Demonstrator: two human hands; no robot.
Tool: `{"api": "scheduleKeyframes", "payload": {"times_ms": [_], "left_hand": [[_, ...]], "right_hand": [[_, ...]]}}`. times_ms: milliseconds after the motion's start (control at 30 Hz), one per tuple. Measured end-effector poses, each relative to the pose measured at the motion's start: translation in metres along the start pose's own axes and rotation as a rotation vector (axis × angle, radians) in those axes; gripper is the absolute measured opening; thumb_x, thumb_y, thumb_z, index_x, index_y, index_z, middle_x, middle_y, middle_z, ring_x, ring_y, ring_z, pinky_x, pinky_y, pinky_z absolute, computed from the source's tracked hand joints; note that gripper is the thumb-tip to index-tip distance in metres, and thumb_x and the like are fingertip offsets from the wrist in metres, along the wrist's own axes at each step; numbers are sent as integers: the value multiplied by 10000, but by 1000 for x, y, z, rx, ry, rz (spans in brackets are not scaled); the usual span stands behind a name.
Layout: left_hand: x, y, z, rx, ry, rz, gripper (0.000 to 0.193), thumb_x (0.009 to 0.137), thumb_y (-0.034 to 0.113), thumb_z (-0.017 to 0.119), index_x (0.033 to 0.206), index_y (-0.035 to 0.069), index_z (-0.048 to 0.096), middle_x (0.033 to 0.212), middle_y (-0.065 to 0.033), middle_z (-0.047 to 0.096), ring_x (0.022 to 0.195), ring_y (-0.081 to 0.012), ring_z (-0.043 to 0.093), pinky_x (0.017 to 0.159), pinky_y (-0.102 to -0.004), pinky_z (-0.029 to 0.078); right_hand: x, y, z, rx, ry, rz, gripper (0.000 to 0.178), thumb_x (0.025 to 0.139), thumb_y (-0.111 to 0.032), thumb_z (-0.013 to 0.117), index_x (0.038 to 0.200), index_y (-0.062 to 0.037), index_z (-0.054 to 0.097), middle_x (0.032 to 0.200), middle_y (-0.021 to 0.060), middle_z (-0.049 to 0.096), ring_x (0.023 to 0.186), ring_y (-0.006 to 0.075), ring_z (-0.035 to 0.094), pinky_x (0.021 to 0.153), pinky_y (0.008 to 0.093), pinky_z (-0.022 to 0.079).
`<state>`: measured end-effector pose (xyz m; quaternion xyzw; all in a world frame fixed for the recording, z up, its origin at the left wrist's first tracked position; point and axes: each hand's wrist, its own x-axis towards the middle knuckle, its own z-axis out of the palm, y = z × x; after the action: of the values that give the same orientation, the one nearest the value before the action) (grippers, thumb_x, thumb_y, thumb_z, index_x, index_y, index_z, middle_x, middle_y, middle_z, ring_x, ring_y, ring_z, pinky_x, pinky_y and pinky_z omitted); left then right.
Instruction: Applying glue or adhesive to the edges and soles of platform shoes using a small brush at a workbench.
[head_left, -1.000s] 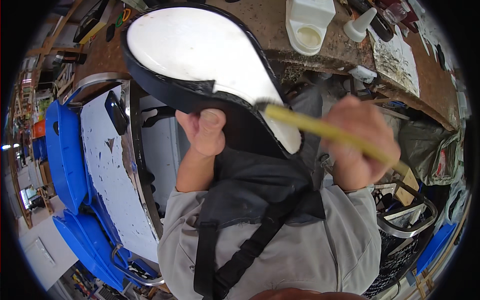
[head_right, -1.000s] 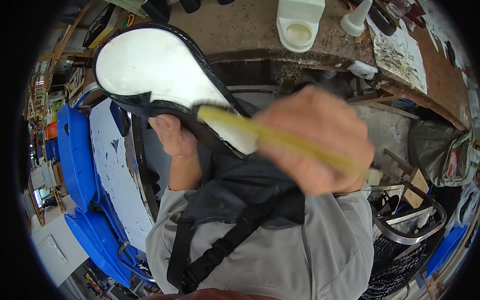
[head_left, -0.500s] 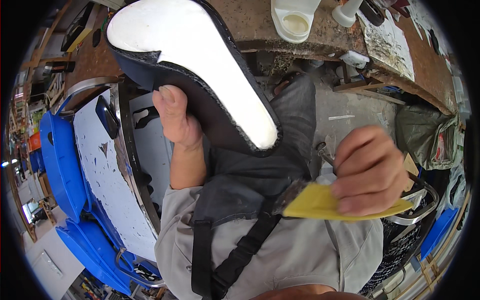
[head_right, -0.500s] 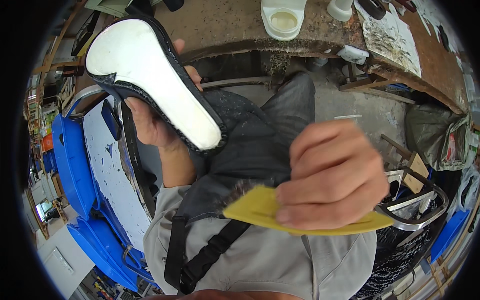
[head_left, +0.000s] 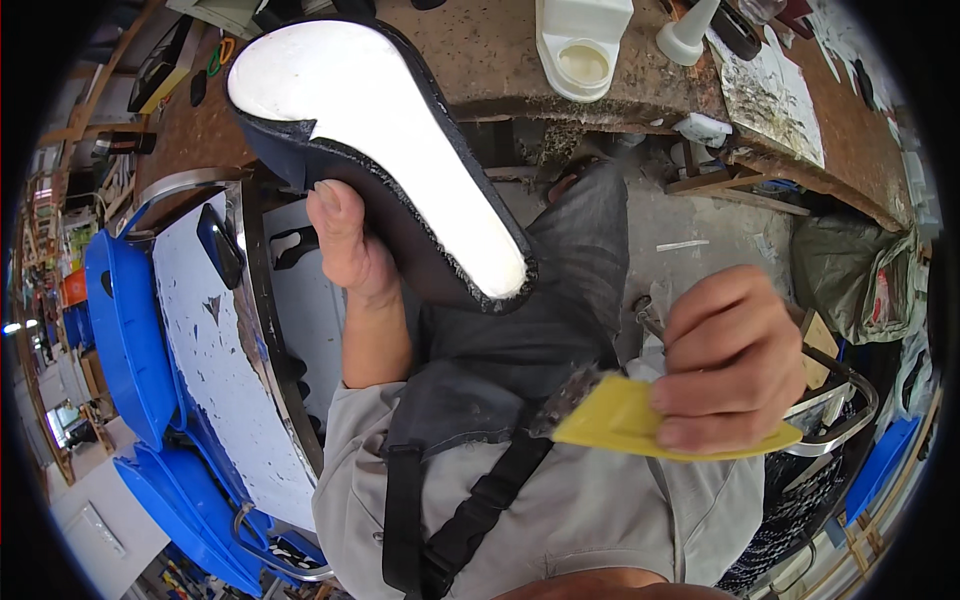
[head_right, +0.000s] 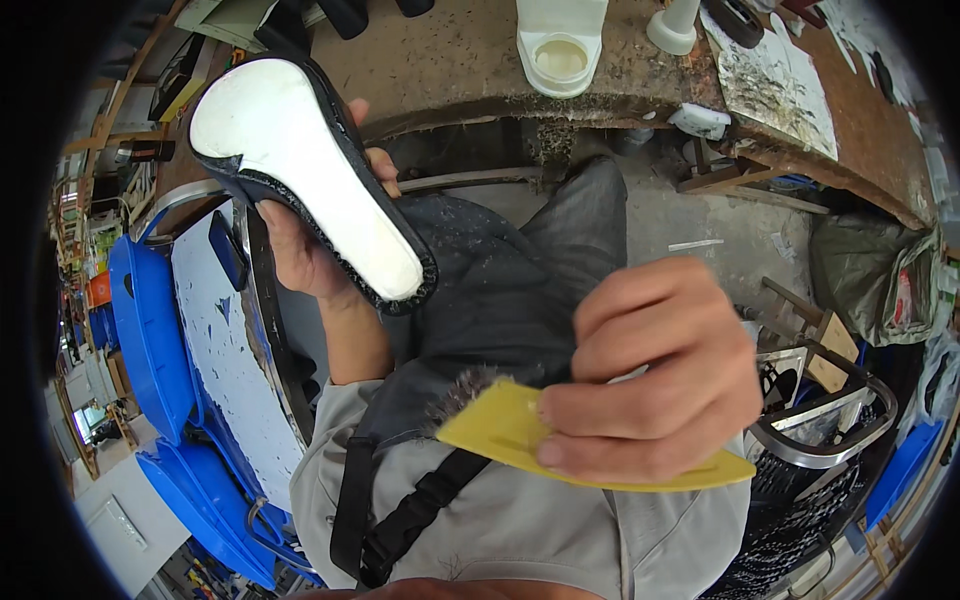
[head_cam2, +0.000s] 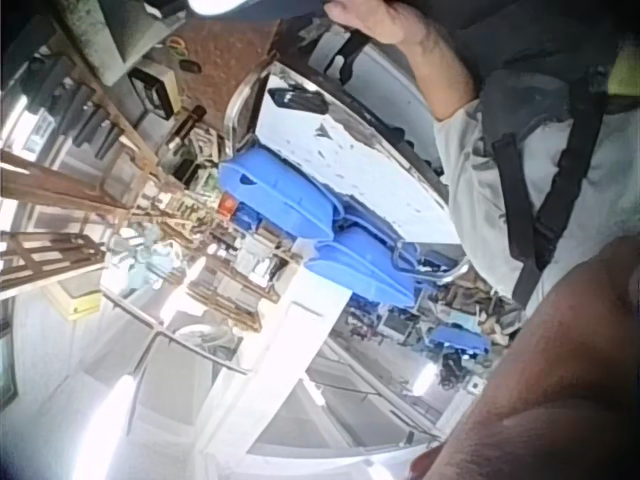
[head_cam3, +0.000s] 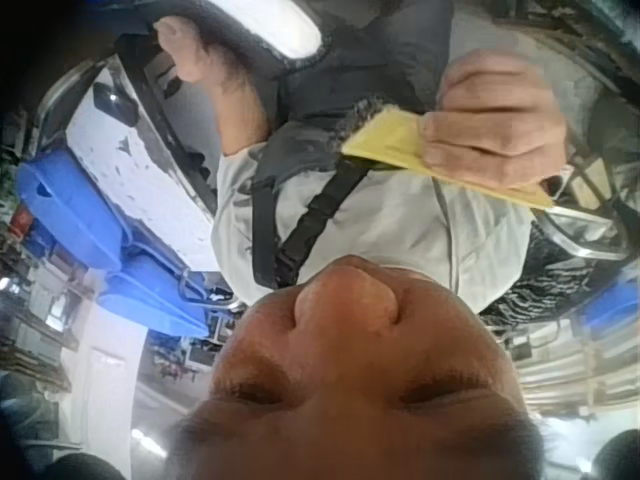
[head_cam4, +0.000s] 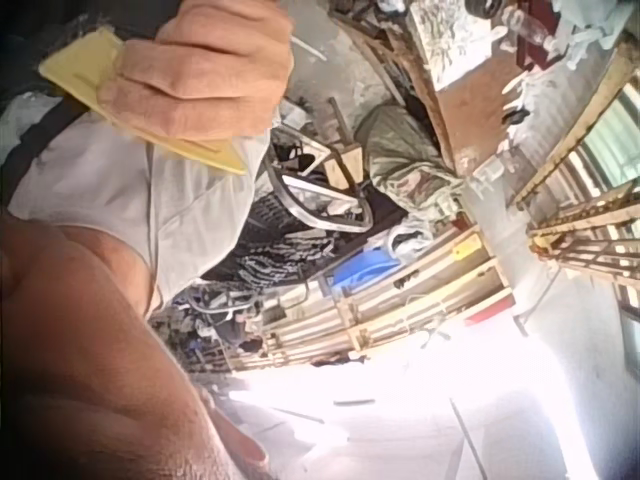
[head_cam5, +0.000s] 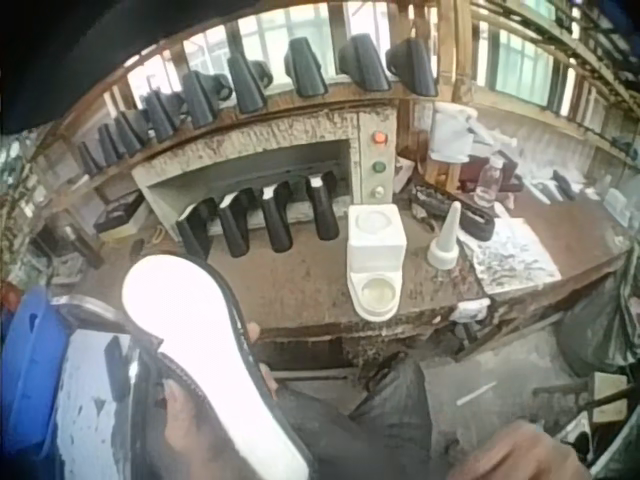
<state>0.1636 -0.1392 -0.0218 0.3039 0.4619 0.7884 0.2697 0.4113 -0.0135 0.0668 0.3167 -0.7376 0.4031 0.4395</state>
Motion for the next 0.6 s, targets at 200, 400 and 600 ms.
{"api": "scheduleKeyframes", "payload": {"times_ms": [200,400,600], "left_hand": [[-3,-7,-8,-3,-68,-15,816,857,523,483,1412,-18,227,1333,-309,390,956,-337,593,745,-371,518],[-10,-16,-16,27,-159,-13,872,815,529,557,1410,-17,228,1339,-293,393,997,-352,585,799,-399,511],[-24,-5,-10,56,-311,-97,983,725,487,694,1415,-16,207,1373,-265,369,1175,-416,481,974,-485,424]], "right_hand": [[7,12,2,-292,-52,36,72,768,-98,629,810,-49,660,777,78,635,514,174,537,468,290,424],[20,12,12,-22,429,579,136,791,-82,672,802,54,678,728,134,654,553,179,600,460,254,436],[53,56,-6,-143,214,473,197,759,-170,690,828,15,694,690,119,648,556,158,572,480,249,433]]}}
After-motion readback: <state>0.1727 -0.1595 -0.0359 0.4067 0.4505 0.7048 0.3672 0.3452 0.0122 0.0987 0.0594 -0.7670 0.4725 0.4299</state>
